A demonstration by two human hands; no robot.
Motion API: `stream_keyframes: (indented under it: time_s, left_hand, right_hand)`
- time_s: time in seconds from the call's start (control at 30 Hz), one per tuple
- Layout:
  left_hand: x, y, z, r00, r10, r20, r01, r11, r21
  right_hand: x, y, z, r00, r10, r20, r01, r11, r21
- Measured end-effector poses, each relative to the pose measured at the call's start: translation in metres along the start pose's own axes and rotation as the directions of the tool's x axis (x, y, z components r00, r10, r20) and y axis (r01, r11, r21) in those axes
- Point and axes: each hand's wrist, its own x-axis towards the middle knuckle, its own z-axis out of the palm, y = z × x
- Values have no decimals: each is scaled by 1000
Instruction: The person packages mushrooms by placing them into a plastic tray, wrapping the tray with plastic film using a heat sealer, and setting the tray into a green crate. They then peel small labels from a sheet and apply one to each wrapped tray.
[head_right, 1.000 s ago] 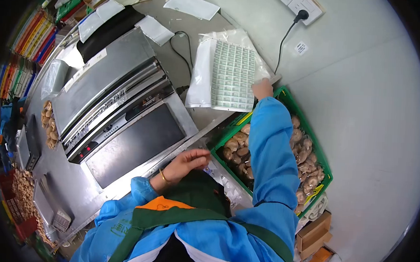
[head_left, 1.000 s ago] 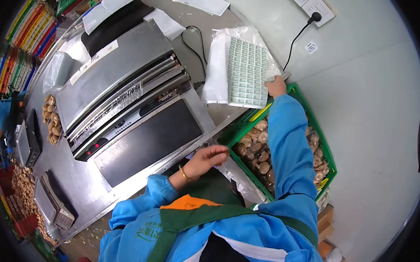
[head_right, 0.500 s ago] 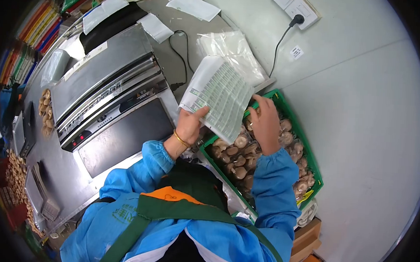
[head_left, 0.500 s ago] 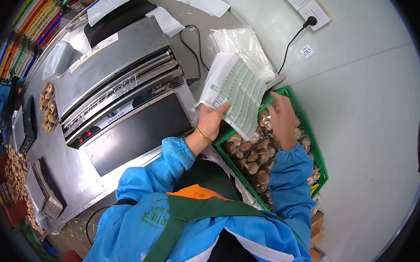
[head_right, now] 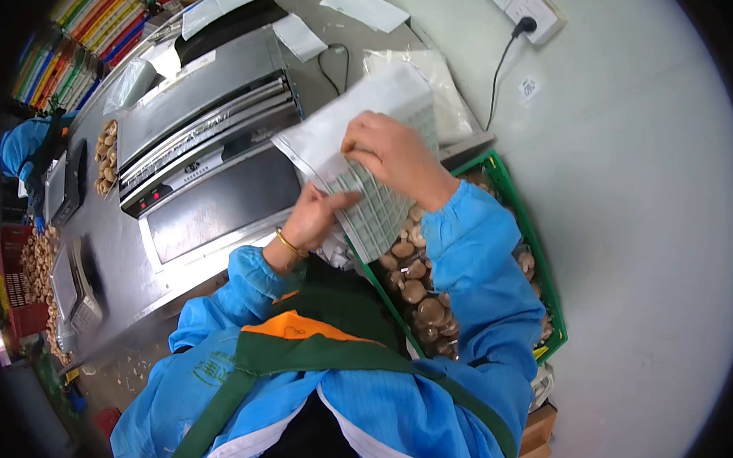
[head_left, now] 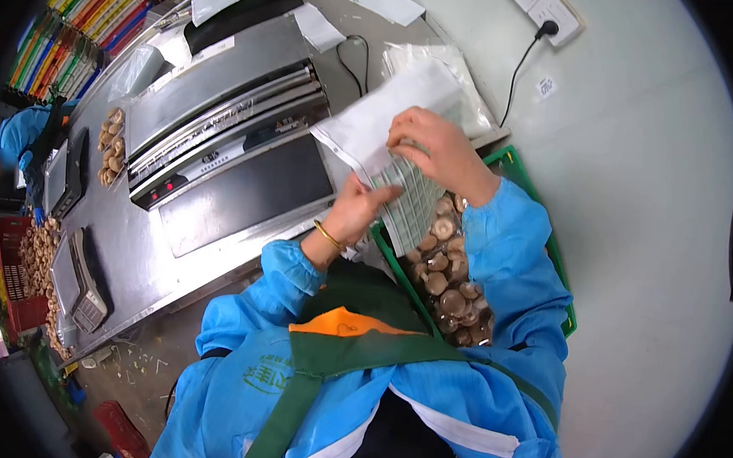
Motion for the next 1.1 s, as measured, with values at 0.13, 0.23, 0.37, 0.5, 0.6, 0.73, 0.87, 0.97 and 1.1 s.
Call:
stream_keyframes:
  time_s: [0.13, 0.23, 0.37, 0.5, 0.6, 0.73, 0.87, 0.97, 1.1]
  left_hand:
    - [-2, 7, -10, 981, 144, -133, -135, 988, 72]
    - [-15, 22, -26, 961, 194, -198, -186, 981, 57]
    - [-31, 23, -47, 954, 128, -270, -120, 992, 45]
    - [-37, 20, -47, 946, 119, -302, -94, 991, 96]
    - [-42, 23, -43, 958, 96, -270, -78, 994, 77]
    - [-59, 52, -32, 983, 56, -177, -52, 998, 28]
    - [-73, 71, -41, 993, 43, -109, -46, 999, -25]
    - [-78, 79, -45, 992, 66, -108, -65, 998, 15]
    - [-84, 79, -39, 956, 244, -160, -194, 941, 279]
  right_hand:
    - [-36, 8, 1, 974, 190, -126, -150, 950, 272]
    - [-91, 24, -4, 854, 503, -135, -348, 743, 571]
    - [-180, 63, 36, 672, 739, -49, -658, 626, 418]
    - [-211, 80, 81, 582, 809, -81, -758, 576, 308]
    - [-210, 90, 108, 531, 823, -203, -781, 568, 260]
    - [-199, 82, 98, 454, 794, -404, -777, 574, 256]
    - [-151, 47, 39, 553, 810, -193, -221, 366, 904]
    - [-123, 21, 14, 668, 730, -144, -29, 219, 975]
    - [-116, 12, 15, 766, 598, -236, -230, 598, 768]
